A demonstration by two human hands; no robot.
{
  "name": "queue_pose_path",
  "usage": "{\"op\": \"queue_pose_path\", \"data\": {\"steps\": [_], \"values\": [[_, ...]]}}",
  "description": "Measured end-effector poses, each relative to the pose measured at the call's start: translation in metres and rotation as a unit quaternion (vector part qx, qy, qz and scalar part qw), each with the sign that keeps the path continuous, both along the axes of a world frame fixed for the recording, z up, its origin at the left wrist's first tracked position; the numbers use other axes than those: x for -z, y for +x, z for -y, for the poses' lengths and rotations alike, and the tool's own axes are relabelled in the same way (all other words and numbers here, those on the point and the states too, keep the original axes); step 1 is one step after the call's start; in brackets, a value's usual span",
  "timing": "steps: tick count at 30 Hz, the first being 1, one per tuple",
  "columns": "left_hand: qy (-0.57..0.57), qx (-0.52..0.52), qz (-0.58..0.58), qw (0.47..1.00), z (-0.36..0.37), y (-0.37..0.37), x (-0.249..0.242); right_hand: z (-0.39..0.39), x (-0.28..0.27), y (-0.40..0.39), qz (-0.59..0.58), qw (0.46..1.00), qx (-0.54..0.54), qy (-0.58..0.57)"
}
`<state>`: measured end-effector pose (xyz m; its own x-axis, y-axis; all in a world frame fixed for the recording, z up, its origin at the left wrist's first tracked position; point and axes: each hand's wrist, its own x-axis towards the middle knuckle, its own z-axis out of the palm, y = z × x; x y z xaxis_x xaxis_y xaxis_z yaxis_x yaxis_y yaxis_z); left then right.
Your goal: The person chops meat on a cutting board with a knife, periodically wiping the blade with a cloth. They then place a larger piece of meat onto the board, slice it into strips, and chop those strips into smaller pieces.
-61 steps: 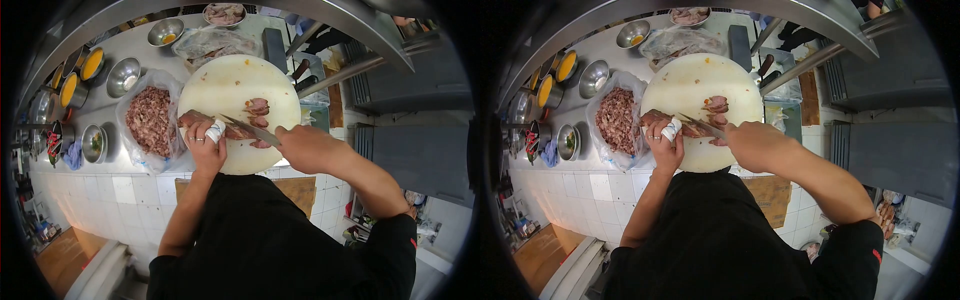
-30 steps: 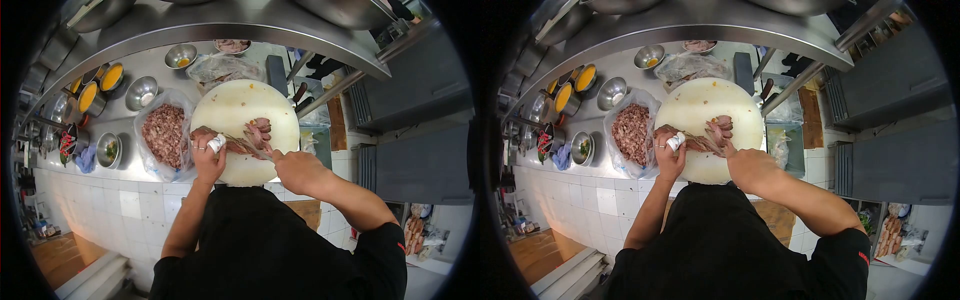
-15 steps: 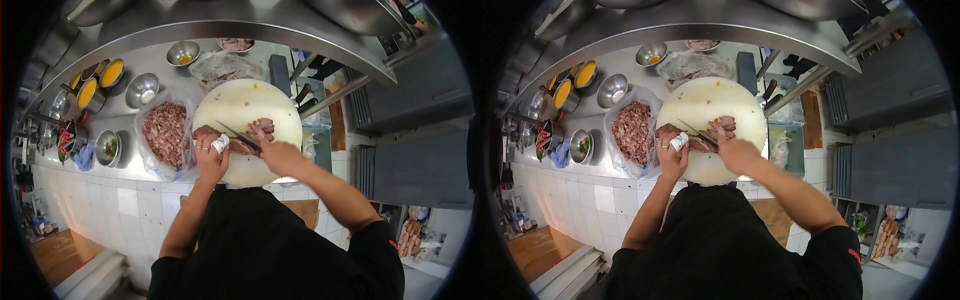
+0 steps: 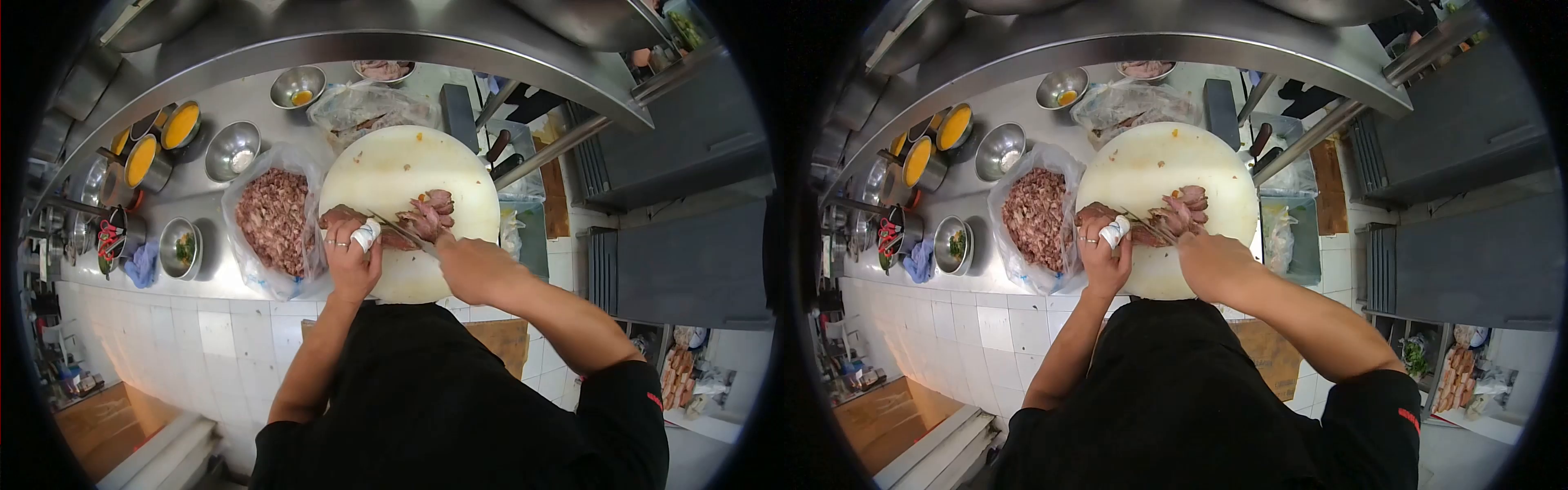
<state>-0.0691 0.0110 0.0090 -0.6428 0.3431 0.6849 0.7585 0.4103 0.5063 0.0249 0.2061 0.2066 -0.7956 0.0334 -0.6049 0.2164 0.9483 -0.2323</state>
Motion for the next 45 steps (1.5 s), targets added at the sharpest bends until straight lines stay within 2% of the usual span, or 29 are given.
{"op": "queue_pose_path", "data": {"steps": [3,4,6,7,10,13,14,17,19,21,23,25,27,31,34,36,37,39,41,43,44,45], "values": [[0.006,-0.001,0.007,1.0,-0.002,-0.003,-0.001,0.002,0.053,-0.004,-0.049,0.998,0.014,0.035],[0.009,0.002,0.011,1.0,-0.002,-0.004,0.001,-0.007,0.053,-0.008,-0.054,0.998,0.015,0.038],[0.01,0.007,0.011,1.0,0.003,0.0,0.003,-0.024,0.042,-0.017,-0.069,0.997,0.012,-0.045],[0.01,0.017,0.023,1.0,0.003,-0.002,0.002,-0.024,0.033,-0.016,-0.075,0.996,0.013,-0.043],[0.01,0.025,0.028,0.999,0.003,-0.003,0.001,-0.014,0.009,-0.004,0.003,1.0,-0.016,0.022],[0.012,0.018,0.022,1.0,0.002,-0.001,-0.001,-0.008,0.056,-0.007,-0.055,0.998,0.012,0.023],[0.016,0.014,0.023,1.0,0.001,-0.001,-0.002,-0.019,0.071,-0.012,-0.098,0.995,0.029,-0.019],[0.021,0.029,0.051,0.998,0.003,-0.002,-0.004,-0.016,0.024,-0.015,-0.062,0.997,0.053,-0.013],[0.019,0.022,0.042,0.999,0.003,-0.002,-0.003,-0.009,-0.005,-0.002,-0.063,0.998,0.025,-0.006],[0.018,0.012,0.037,0.999,0.001,-0.001,-0.002,-0.002,-0.027,0.007,0.01,0.999,-0.022,0.036],[0.018,0.004,0.024,1.0,0.001,0.0,-0.002,0.002,-0.039,0.011,0.025,0.998,-0.037,0.037],[0.019,0.007,0.03,0.999,0.002,-0.001,0.0,0.004,-0.041,0.008,0.04,0.997,-0.051,0.037],[0.017,0.01,0.038,0.999,0.001,-0.001,0.003,0.007,-0.038,0.003,0.006,0.998,-0.049,0.041],[0.016,0.004,0.043,0.999,0.001,0.0,0.005,0.007,0.019,-0.019,-0.037,0.999,-0.032,0.018],[0.012,0.003,0.037,0.999,0.001,-0.001,0.004,0.006,0.012,-0.017,-0.035,0.999,-0.026,0.022],[0.009,0.002,0.033,0.999,0.002,-0.002,0.006,0.006,-0.017,-0.012,0.049,0.999,-0.008,0.019],[0.011,0.017,0.041,0.999,0.004,-0.004,0.004,0.005,0.007,-0.012,0.05,0.999,-0.007,0.018],[0.022,0.053,0.047,0.997,0.001,-0.005,0.0,-0.005,0.078,-0.005,-0.092,0.996,-0.009,0.017],[-0.019,0.019,-0.003,1.0,0.004,-0.002,-0.002,-0.019,0.086,-0.014,-0.179,0.983,-0.013,-0.024],[-0.034,0.051,-0.006,0.998,0.007,0.002,-0.016,-0.035,0.051,-0.026,-0.025,0.991,0.038,-0.125],[-0.056,0.053,-0.004,0.997,0.009,0.001,-0.021,-0.043,0.05,-0.022,-0.035,0.991,0.054,-0.118],[-0.052,0.066,-0.012,0.996,0.011,-0.002,-0.022,-0.05,0.056,-0.017,0.016,0.973,0.124,-0.194]]}}
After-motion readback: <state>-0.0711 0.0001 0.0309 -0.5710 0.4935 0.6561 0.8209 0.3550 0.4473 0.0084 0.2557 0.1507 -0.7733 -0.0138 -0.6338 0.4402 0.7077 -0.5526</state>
